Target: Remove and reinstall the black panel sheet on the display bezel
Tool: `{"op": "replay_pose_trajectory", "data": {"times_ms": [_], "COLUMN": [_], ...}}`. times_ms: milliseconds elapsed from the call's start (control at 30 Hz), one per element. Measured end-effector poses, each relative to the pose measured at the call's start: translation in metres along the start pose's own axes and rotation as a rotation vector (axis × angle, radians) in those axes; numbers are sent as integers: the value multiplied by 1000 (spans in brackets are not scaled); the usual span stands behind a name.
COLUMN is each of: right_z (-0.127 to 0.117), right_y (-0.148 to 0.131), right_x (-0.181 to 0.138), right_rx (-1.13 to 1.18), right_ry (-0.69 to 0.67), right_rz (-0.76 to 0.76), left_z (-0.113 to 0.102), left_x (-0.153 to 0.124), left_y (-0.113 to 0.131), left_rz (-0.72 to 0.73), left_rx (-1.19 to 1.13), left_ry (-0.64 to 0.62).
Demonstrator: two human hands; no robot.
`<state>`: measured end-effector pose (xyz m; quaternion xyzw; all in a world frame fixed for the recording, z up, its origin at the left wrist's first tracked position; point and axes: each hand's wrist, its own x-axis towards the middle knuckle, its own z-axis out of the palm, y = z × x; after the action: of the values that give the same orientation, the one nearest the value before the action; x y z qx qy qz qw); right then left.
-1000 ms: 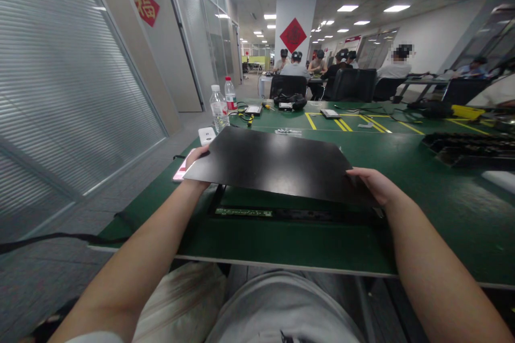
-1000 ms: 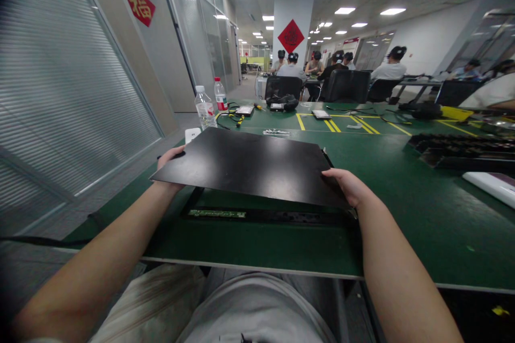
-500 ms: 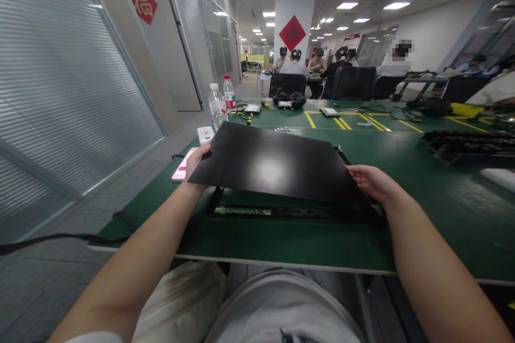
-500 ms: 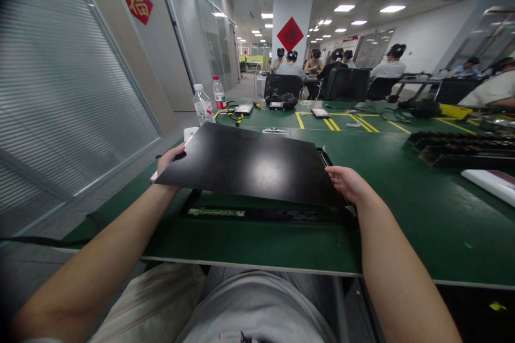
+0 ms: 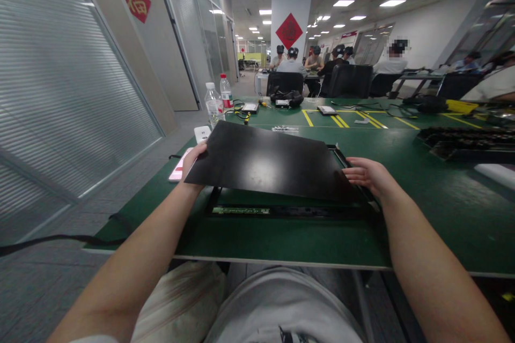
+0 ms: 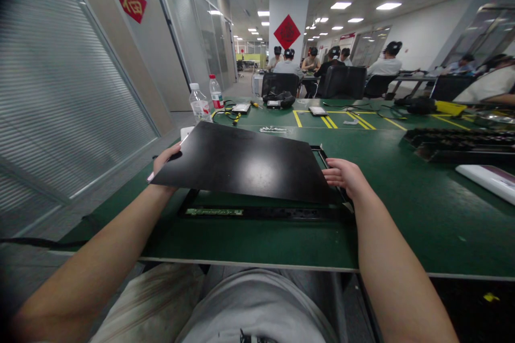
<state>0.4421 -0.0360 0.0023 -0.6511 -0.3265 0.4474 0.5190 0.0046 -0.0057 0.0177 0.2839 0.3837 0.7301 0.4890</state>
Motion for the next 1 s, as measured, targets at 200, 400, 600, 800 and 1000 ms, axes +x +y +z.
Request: {"op": "replay_pose_trajectory", "data": {"times_ms": [200,400,600,800,1000], "right_z": [2,0,-6,-8,-11], "right_y": [1,3,6,4,5], "right_x": [0,3,10,10,12], "right_rx": [-20,-18,48,89,136], "right_ry": [59,135,195,254,290], "right_rz": [-50,-124,-187,-216,-280], "left_z": [-5,-18,-9,-2,-8], "left_x": [2,23,6,-8,-1], "left_y": [-3,-10,-10,-6,-14], "left_rz": [26,84,87,15,14], "left_rx": [26,186,195,210,188], "left_ry": [-103,-142,-176,-307,-353]}}
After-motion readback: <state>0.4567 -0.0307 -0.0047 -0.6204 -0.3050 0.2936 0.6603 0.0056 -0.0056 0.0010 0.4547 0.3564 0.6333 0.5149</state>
